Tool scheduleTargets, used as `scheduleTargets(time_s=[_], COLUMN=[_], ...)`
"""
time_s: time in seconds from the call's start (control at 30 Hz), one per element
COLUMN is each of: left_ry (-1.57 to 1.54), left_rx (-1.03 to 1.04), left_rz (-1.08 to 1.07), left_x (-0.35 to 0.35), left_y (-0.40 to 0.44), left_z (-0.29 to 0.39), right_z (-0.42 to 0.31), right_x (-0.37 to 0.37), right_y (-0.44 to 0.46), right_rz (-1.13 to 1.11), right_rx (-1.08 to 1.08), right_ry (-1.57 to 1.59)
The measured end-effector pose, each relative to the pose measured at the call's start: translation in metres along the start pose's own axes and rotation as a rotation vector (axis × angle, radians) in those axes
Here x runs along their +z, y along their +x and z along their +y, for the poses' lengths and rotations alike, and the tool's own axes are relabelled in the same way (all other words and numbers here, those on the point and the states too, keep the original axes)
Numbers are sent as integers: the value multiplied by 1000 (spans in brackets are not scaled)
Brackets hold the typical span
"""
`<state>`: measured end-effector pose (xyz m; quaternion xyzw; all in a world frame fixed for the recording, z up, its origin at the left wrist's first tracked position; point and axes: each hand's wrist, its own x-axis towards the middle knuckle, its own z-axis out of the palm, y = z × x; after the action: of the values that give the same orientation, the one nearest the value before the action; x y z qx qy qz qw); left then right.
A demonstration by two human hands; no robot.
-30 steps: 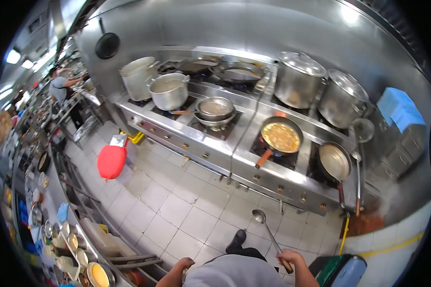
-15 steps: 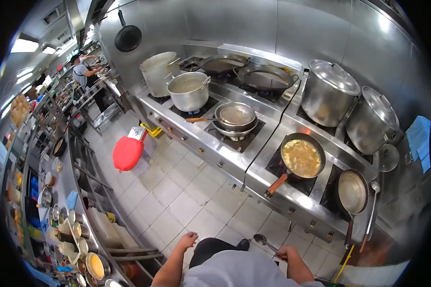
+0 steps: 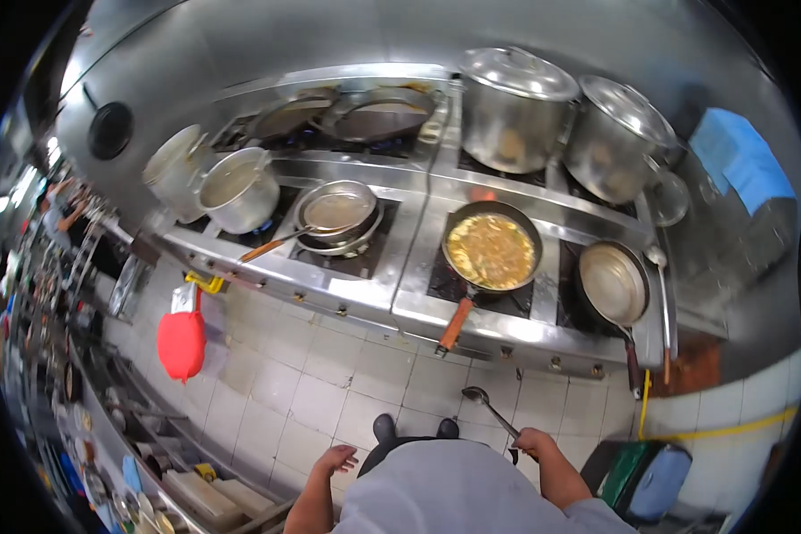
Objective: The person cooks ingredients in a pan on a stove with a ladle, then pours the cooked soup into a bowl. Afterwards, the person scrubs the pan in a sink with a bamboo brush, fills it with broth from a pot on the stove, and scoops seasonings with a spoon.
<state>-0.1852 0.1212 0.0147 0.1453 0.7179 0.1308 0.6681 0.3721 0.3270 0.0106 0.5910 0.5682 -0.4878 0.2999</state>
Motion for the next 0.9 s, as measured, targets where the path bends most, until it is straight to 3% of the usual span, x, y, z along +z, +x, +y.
scheduleTargets(time_s=[0.27,0.33,0.37,0.4,0.43,0.47,0.5,0.6,0.77,0.83,0.9], left_ry=[162,215,241,332,416,588,755,813,982,946,903], left_rx=[271,361,410,615,817,888,959,1104,1388,1333,1266], left_rz=[-176,-232,-265,-231,-203,-167,-130,-206,-219,-259,-283], left_x=[7,26,38,51,65,80,96,130,153,146,135], left_y=[-6,-7,-9,-2,4,-20,-52,-80,-90,-85,-90], left_z=[135,161,172,177,180,201,228,268,295,291,289], right_z=[10,7,5,0,-26,-38,-56,-143,-235,-263,-274], right_x=[37,39,40,39,18,15,14,-25,-57,-57,-51], right_y=[-10,-1,4,5,-15,-12,2,-77,-118,-143,-146], right_rz=[4,29,42,50,30,72,-43,-80,-184,-240,-256], right_rx=[214,97,-76,-247,-564,-589,-141,-275,-425,-301,-338], right_ry=[201,155,27,-95,-673,-576,294,688,546,1014,1000])
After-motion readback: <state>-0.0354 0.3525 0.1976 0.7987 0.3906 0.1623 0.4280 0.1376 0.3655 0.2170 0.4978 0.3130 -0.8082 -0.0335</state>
